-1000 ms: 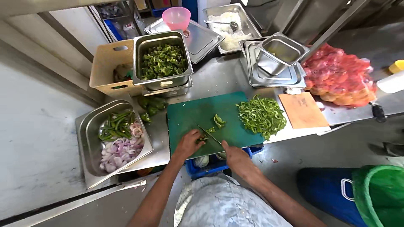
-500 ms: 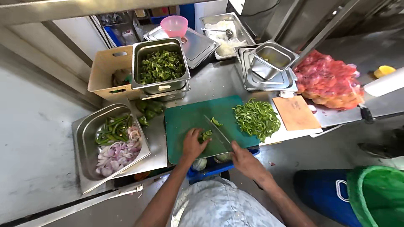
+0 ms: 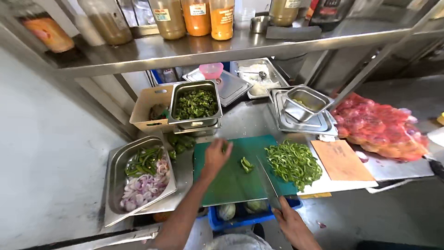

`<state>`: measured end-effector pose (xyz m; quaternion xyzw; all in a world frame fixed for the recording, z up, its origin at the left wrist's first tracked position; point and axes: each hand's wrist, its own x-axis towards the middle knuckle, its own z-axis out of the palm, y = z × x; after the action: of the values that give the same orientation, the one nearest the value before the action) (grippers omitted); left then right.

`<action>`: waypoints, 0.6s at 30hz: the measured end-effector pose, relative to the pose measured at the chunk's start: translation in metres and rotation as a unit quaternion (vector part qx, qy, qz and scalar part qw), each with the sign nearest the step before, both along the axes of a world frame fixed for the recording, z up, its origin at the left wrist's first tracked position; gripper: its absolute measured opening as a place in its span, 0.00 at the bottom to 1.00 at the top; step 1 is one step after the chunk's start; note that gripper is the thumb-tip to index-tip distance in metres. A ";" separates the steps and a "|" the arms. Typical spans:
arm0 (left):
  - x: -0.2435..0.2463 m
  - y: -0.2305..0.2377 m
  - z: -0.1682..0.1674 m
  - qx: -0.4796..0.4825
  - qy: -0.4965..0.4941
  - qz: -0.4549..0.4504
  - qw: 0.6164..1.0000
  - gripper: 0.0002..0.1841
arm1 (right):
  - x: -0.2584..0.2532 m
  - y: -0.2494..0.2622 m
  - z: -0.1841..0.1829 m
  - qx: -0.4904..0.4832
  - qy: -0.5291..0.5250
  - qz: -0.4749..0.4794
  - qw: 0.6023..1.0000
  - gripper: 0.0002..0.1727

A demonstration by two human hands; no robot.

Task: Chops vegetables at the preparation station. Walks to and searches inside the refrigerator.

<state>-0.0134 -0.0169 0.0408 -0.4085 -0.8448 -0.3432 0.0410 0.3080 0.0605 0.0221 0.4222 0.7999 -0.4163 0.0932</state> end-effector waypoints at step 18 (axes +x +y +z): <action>0.023 0.033 -0.083 -0.183 -0.037 -0.342 0.921 0.17 | 0.003 0.014 0.000 0.020 -0.018 -0.020 0.999 0.21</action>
<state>0.0093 0.0158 -0.0417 -0.6600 -0.7027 -0.1905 -0.1852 0.3111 0.0741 0.0223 0.4477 0.7976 -0.3939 0.0907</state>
